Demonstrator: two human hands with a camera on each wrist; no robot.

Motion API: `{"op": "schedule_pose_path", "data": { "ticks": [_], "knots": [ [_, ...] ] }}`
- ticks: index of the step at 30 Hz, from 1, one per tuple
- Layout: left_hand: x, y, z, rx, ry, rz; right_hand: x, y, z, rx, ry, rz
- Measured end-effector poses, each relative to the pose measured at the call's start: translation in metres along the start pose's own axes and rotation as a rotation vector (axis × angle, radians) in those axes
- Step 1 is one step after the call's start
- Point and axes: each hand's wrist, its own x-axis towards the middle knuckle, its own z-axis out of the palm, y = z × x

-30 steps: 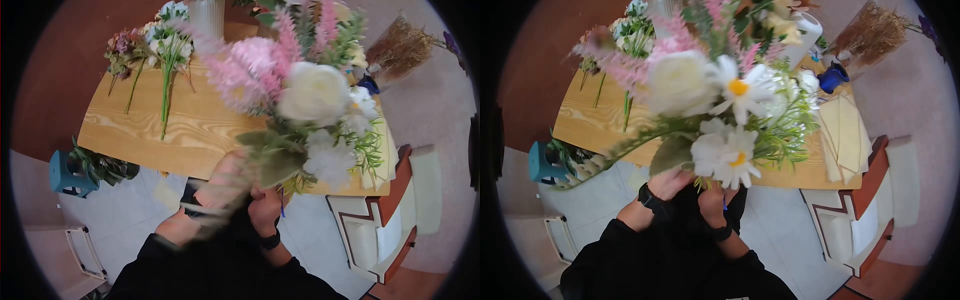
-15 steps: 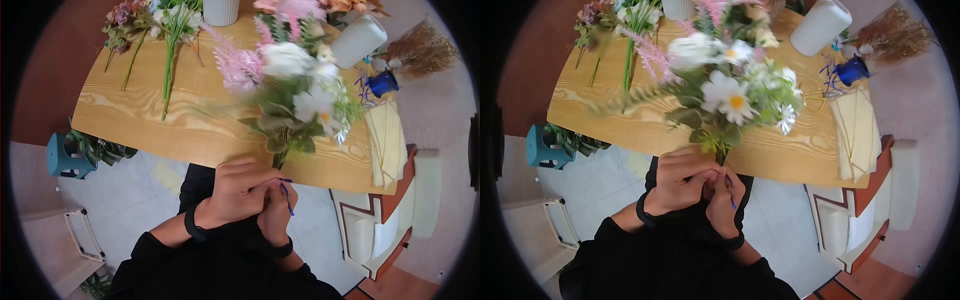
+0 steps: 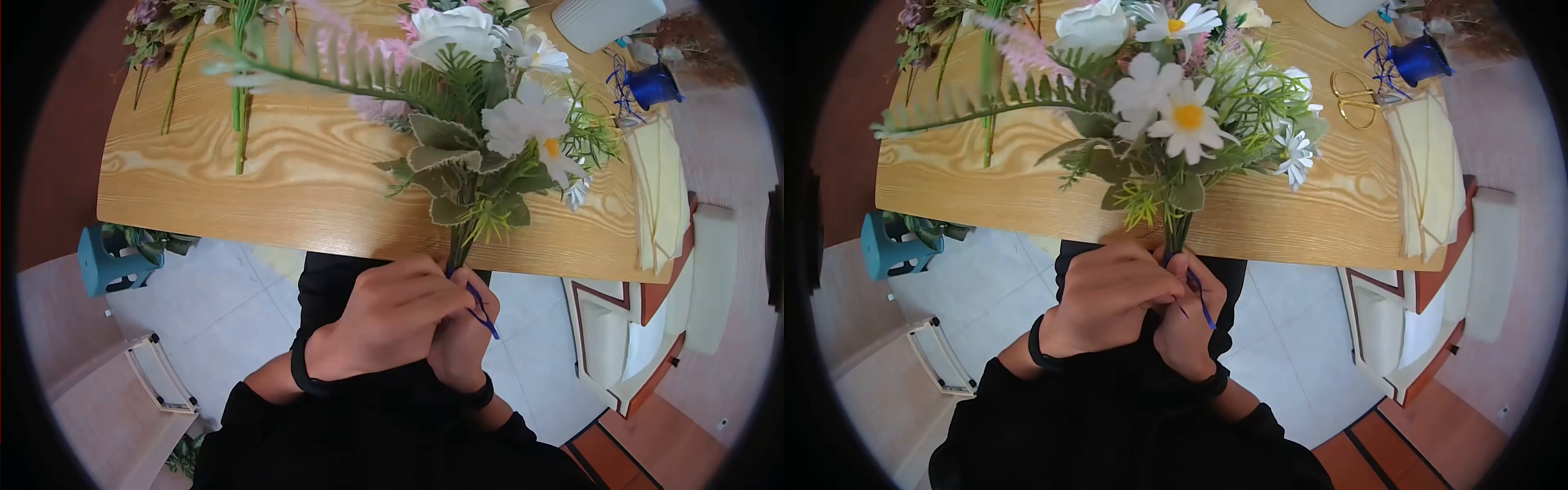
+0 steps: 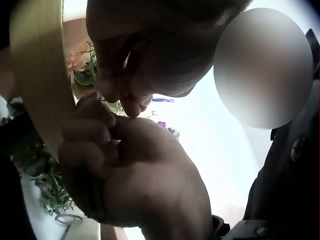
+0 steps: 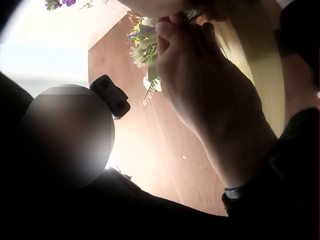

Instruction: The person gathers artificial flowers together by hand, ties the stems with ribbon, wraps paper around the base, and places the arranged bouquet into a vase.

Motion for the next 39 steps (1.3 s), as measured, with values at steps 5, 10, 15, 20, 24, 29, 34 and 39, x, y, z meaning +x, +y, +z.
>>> {"op": "schedule_pose_path", "data": {
  "ticks": [5, 10, 15, 20, 24, 29, 34, 39],
  "knots": [
    [0.004, 0.003, -0.011, -0.022, -0.044, 0.034, -0.003, -0.005, 0.006, -0.093, 0.04, -0.022],
    [-0.016, -0.004, -0.02, -0.196, 0.197, -0.35, -0.001, -0.014, 0.01, -0.036, 0.042, 0.15],
    [-0.013, -0.015, -0.015, -0.191, 0.05, -0.215, -0.001, -0.014, 0.011, 0.019, 0.006, 0.182],
    [-0.004, -0.022, -0.015, -0.144, 0.031, 0.01, -0.001, -0.015, 0.009, 0.031, -0.014, 0.176],
    [0.01, -0.022, -0.015, -0.063, -0.03, 0.125, 0.002, -0.023, 0.009, 0.042, -0.015, 0.168],
    [0.012, -0.024, -0.014, -0.122, -0.12, 0.2, 0.0, -0.02, -0.002, 0.052, 0.034, 0.16],
    [0.01, -0.025, -0.011, -0.082, -0.124, 0.208, -0.007, -0.019, 0.009, 0.037, 0.034, 0.065],
    [-0.003, -0.017, -0.021, -0.007, -0.045, 0.116, -0.014, -0.015, 0.008, -0.199, -0.075, -0.031]
  ]
}}
